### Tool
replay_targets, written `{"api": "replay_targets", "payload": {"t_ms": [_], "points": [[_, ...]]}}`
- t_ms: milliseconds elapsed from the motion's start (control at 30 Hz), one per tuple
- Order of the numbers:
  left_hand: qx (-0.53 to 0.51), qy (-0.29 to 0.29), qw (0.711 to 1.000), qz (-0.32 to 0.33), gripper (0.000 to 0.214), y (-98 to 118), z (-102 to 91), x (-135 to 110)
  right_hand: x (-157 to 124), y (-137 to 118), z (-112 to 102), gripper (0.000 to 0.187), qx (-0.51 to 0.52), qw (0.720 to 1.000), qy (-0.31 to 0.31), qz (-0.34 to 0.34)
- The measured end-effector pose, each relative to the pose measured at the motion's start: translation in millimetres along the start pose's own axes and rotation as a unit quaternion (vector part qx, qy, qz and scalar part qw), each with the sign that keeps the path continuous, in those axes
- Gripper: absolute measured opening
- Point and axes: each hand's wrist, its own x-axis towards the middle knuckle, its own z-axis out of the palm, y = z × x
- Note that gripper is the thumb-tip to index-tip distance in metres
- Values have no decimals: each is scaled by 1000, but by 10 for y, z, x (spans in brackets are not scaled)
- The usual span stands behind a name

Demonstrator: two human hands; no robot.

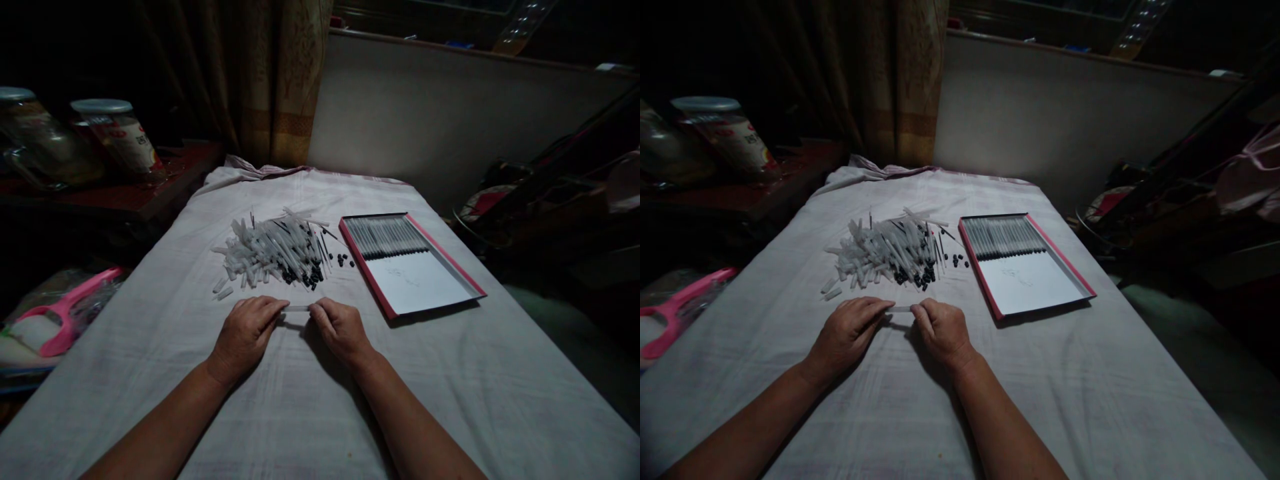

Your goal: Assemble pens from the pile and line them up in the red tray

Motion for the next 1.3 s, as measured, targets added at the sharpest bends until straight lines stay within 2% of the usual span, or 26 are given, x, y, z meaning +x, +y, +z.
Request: {"api": "replay_targets", "payload": {"t_ms": [100,200,367,467,567,767,900,1033,1167,1300], "points": [[-10,-5,1000,-12,25,-1,-5,1,-12,-7,-22,21,56,998,-16,14],[-11,-8,1000,-16,25,-1,-8,2,-16,-1,-28,19,84,996,-1,-7],[-13,-15,1000,-20,25,8,-7,5,-12,29,-32,21,27,999,-17,-12],[-13,-14,1000,-19,24,9,-3,4,-13,28,-49,16,38,999,-25,-3],[-9,-11,1000,-13,24,7,1,2,-14,32,-60,16,36,999,-10,-25],[-12,-14,1000,-18,25,9,-1,4,-16,56,-68,18,17,999,-20,-18],[-16,-15,1000,-18,25,6,-2,0,-18,63,-77,17,0,999,-15,-47],[-17,-15,1000,-21,24,0,2,-1,-19,72,-73,17,-5,999,-18,-34],[-19,-16,999,-22,24,4,4,-1,-22,85,-70,17,-17,998,-13,-57],[-15,-16,999,-25,24,6,10,-4,-27,87,-75,19,-25,998,-18,-49]]}}
